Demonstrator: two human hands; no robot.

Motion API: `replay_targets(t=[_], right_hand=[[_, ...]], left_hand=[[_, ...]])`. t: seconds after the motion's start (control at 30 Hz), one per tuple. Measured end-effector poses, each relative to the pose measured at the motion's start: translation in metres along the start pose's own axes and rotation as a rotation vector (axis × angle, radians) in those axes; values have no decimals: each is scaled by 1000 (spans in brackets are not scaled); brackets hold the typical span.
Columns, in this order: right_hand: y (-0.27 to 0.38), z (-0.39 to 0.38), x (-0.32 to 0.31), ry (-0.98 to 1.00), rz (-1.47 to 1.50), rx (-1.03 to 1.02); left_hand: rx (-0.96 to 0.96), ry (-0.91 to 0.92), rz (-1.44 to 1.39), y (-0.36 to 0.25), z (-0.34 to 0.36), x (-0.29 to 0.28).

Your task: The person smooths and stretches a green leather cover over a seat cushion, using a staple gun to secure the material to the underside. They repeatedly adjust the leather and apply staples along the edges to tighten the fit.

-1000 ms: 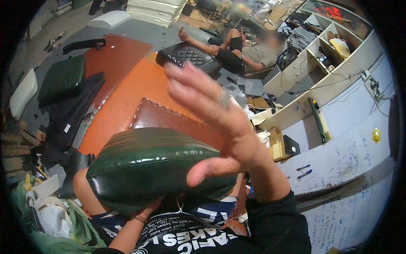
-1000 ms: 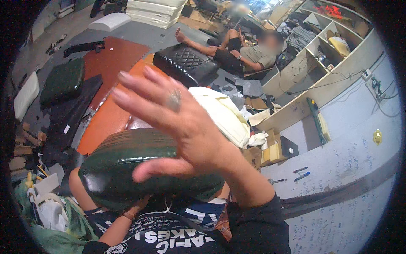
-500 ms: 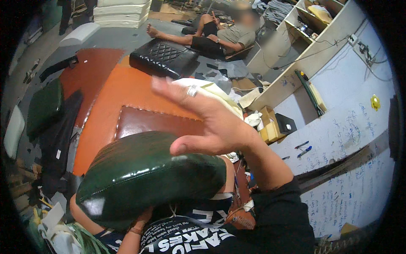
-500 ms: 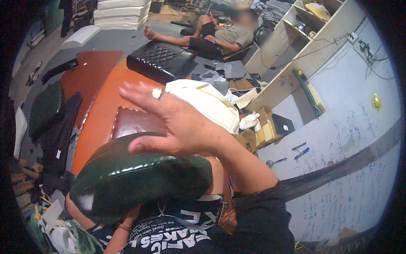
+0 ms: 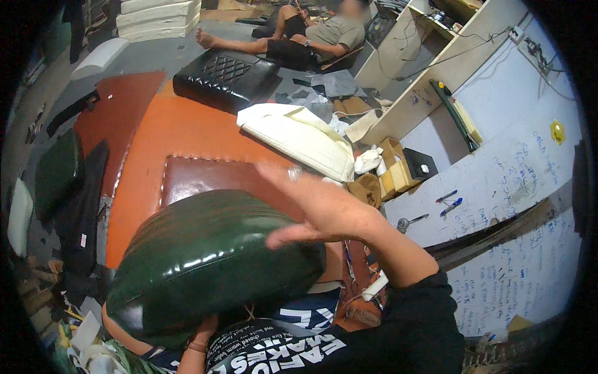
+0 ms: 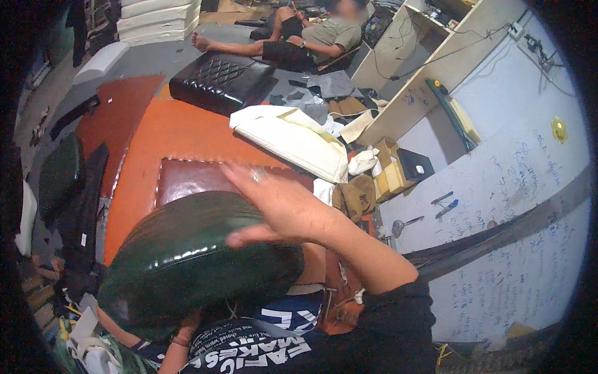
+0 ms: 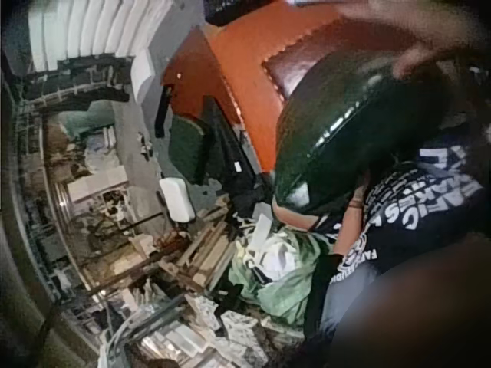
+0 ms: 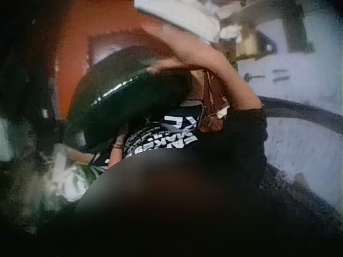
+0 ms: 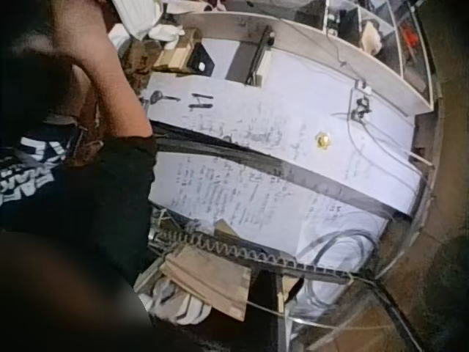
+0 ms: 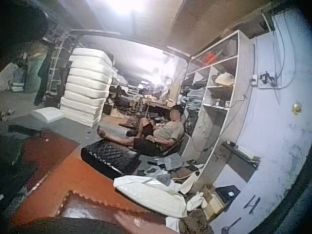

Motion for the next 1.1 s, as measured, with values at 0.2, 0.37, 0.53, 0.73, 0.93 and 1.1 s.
replay_targets(t=[0.2,0.37,0.53,0.73,0.93,1.1], right_hand=[[-59,-73,102,98,35,448],[-57,-117,104,-453,-149,345],[-72,-123,109,-532,-12,493],[-88,-74,70,-697,135,611],[-134,-33,40,-657,0,836],[-124,-42,50,-684,4,814]], left_hand=[[14,18,1,1,-8,-2],[19,17,15,1,-14,-3],[16,21,30,9,-17,-3],[-21,101,37,45,19,16],[-860,374,-777,51,95,-104],[-858,-384,-1970,34,63,-118]])
Point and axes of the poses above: each hand's wrist, its own z-axis towards the middle knuckle, its own x-axis out of the palm, y = z × x, the point moved 9 cm from there along z, towards the middle knuckle, and after that the axes turned 1 degree about z, right-handed, at the moved point
